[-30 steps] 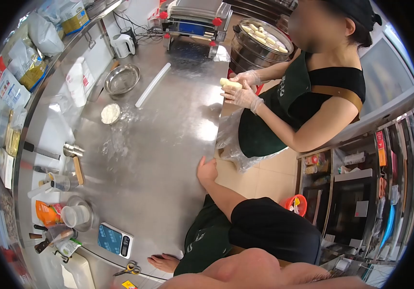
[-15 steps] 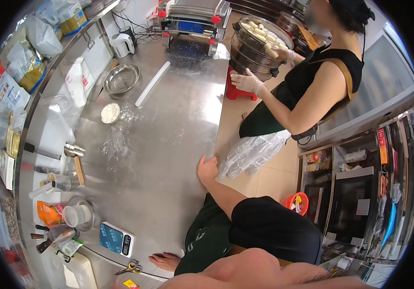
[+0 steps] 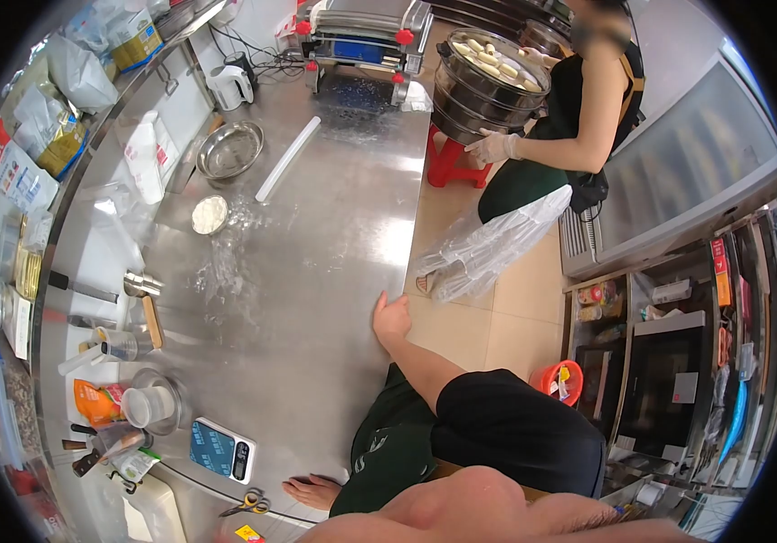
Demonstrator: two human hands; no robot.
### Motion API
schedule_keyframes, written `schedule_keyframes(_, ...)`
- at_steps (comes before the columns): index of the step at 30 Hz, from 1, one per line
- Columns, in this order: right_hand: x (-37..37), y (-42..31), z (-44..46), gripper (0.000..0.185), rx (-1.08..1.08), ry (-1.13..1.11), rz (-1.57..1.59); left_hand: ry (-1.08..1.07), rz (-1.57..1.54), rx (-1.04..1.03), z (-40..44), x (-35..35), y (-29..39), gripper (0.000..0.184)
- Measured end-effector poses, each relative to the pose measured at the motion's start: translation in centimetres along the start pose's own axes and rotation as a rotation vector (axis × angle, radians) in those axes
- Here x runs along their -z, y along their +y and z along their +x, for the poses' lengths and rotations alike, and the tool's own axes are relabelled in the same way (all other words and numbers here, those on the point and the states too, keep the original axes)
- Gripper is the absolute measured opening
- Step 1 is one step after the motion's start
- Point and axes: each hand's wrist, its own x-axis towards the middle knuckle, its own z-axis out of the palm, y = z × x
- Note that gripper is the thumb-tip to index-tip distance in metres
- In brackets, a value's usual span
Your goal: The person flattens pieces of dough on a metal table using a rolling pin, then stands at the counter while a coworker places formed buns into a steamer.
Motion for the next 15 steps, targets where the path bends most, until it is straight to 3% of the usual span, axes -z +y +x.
schedule_keyframes(15, -0.16, 0.21, -0.02, 0.053, 0.017, 0.033, 0.001, 0.000, 0.031, 0.012, 0.02, 0.35, 0.52, 0.048)
